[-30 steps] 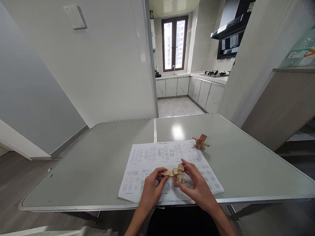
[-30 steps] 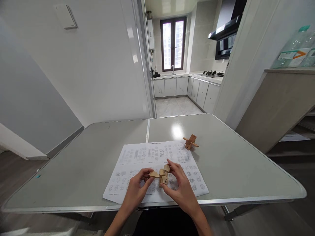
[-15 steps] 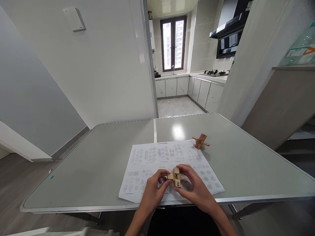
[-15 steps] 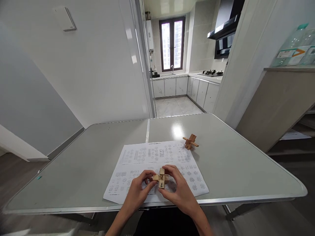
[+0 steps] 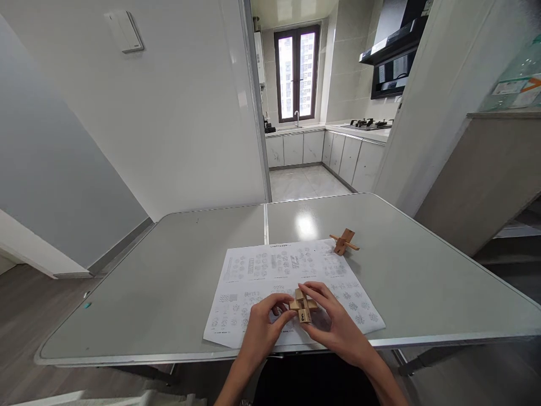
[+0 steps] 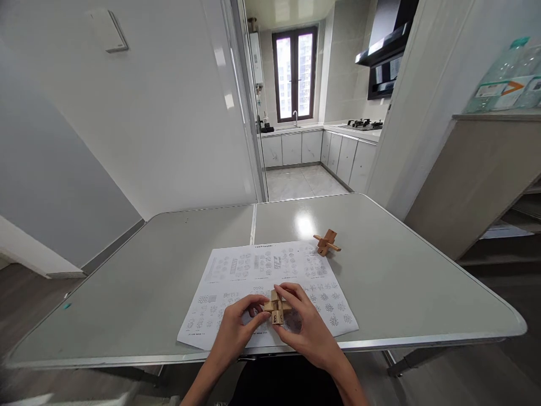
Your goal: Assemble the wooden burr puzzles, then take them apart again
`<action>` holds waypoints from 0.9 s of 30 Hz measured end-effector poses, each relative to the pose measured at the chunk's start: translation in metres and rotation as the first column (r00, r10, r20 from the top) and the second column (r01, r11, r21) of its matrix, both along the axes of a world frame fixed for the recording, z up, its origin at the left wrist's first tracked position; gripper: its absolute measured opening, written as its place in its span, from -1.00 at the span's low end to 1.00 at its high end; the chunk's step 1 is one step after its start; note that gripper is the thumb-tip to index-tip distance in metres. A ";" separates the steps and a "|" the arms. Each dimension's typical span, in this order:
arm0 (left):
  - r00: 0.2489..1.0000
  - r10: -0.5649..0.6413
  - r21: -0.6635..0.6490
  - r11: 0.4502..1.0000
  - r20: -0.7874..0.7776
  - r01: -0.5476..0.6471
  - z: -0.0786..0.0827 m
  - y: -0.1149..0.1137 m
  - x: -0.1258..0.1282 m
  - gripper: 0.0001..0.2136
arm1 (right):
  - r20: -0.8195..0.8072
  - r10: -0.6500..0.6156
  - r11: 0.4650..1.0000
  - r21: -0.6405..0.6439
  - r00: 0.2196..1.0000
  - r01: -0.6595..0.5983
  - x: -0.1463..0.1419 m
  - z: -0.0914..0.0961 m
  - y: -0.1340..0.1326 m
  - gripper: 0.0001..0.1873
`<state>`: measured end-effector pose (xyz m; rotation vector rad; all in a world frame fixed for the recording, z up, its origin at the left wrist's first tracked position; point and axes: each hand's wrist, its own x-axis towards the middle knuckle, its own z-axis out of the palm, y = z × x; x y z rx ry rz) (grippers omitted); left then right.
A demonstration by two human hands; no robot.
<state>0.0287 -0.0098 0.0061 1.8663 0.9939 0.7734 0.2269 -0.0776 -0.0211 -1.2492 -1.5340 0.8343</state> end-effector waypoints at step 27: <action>0.998 0.007 0.002 1.000 0.062 -0.007 0.002 -0.003 -0.002 -0.86 | -0.035 0.025 1.000 -0.006 0.999 -0.026 0.000 0.005 -0.002 -0.26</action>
